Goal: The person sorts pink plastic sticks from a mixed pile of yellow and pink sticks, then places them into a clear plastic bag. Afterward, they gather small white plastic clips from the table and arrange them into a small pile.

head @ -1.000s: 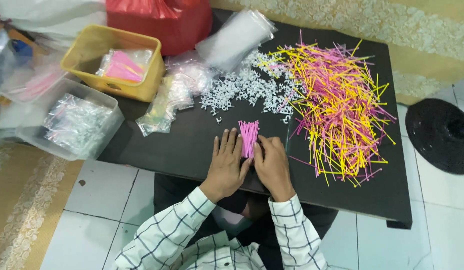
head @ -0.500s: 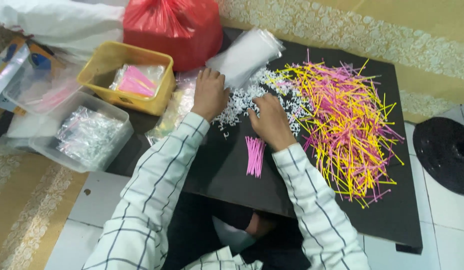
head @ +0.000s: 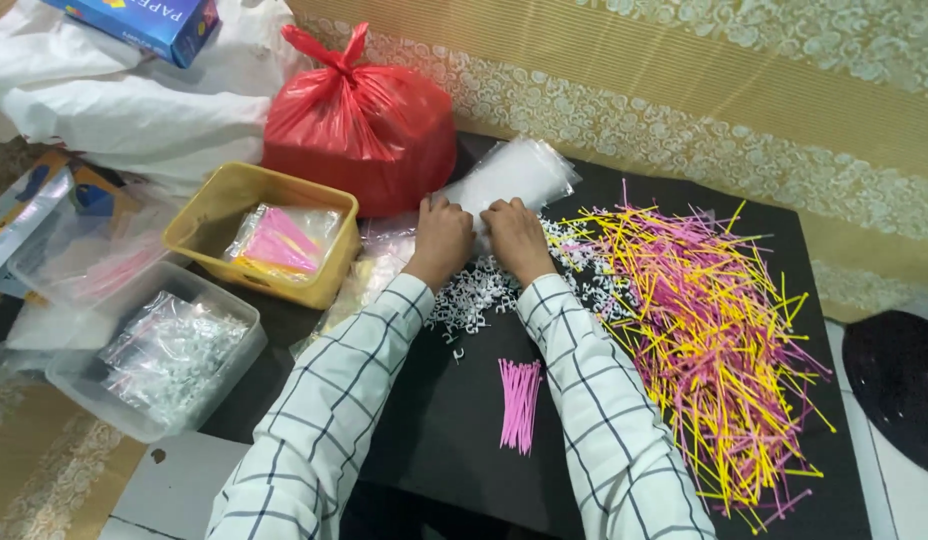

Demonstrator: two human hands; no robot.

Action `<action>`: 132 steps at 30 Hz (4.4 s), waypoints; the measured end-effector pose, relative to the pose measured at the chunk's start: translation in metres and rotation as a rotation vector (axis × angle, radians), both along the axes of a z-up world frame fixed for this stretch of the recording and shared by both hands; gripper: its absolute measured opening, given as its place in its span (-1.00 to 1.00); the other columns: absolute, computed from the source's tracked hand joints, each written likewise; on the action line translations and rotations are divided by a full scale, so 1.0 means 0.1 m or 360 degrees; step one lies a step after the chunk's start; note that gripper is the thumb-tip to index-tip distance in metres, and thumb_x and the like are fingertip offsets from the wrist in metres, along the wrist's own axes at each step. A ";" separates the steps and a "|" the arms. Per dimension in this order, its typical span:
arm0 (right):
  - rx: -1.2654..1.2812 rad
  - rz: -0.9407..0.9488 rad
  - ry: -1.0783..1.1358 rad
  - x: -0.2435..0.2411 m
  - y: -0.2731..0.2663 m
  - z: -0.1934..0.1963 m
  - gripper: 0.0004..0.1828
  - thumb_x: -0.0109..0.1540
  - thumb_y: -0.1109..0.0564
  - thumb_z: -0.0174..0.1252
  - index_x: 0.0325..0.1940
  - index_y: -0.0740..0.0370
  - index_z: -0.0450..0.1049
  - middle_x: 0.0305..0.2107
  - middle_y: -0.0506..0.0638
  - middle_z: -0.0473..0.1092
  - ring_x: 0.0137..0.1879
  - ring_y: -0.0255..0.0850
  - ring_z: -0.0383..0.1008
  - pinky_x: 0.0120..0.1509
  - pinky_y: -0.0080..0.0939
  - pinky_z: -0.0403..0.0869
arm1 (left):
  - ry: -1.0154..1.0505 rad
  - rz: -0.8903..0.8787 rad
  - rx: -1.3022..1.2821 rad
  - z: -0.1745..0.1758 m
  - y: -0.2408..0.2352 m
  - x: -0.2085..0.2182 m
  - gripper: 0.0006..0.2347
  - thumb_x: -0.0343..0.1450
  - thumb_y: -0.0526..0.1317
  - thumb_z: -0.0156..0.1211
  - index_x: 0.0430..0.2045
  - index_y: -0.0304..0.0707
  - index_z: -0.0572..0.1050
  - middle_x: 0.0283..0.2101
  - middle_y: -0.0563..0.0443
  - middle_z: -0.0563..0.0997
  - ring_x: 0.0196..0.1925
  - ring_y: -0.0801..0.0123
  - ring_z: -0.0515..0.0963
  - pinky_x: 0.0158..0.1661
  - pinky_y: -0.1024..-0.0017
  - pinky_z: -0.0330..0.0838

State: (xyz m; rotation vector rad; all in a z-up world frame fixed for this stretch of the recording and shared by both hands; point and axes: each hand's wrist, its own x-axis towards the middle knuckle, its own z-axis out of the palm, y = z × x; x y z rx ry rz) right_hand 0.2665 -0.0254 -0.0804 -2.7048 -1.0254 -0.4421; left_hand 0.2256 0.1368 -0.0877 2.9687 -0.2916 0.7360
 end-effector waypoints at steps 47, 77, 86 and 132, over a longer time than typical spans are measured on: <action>0.0794 0.0127 0.0143 -0.74 -0.24 0.78 -0.78 0.39 0.12 0.07 0.01 0.18 0.59 -0.33 0.12 0.49 -0.17 0.12 0.61 -0.19 -0.10 0.57 | -0.0154 -0.0276 -0.0168 0.90 0.03 -0.68 -0.94 0.33 -0.31 0.26 -0.46 -0.11 0.65 -0.47 0.05 0.65 -0.31 0.21 0.66 -0.07 0.23 0.41; 0.1017 -0.0554 0.0713 -2.73 -1.05 0.41 -0.55 0.21 0.19 0.19 0.18 0.39 0.46 -0.23 0.30 0.50 -0.15 0.10 0.60 -0.14 -0.01 0.54 | -0.0436 -0.0202 0.0142 0.48 -0.71 -2.63 -0.89 0.40 -0.32 0.15 -0.42 -0.12 0.64 -0.31 0.09 0.50 -0.25 0.35 0.48 -0.23 0.38 0.32; 0.0684 -0.0756 0.0509 -3.19 -0.82 0.31 -0.32 0.21 -0.20 0.30 0.19 0.40 0.48 -0.12 0.24 0.33 0.05 0.18 0.43 0.05 0.05 0.45 | -0.0208 -0.0252 -0.0192 0.50 -0.71 -2.80 -0.90 0.45 -0.36 0.17 -0.37 -0.35 0.65 -0.02 -0.31 0.57 0.18 -0.08 0.52 0.10 0.12 0.35; 0.1421 -0.0886 0.0643 -3.27 -1.11 0.41 -0.81 0.34 0.21 0.11 -0.24 0.37 0.59 -0.53 0.19 0.51 -0.42 -0.09 0.53 -0.41 -0.15 0.44 | 0.0543 -0.0381 -0.0217 0.75 -0.80 -2.81 -0.89 0.42 -0.33 0.21 -0.38 -0.32 0.69 -0.36 -0.12 0.70 -0.30 0.16 0.70 -0.33 0.39 0.51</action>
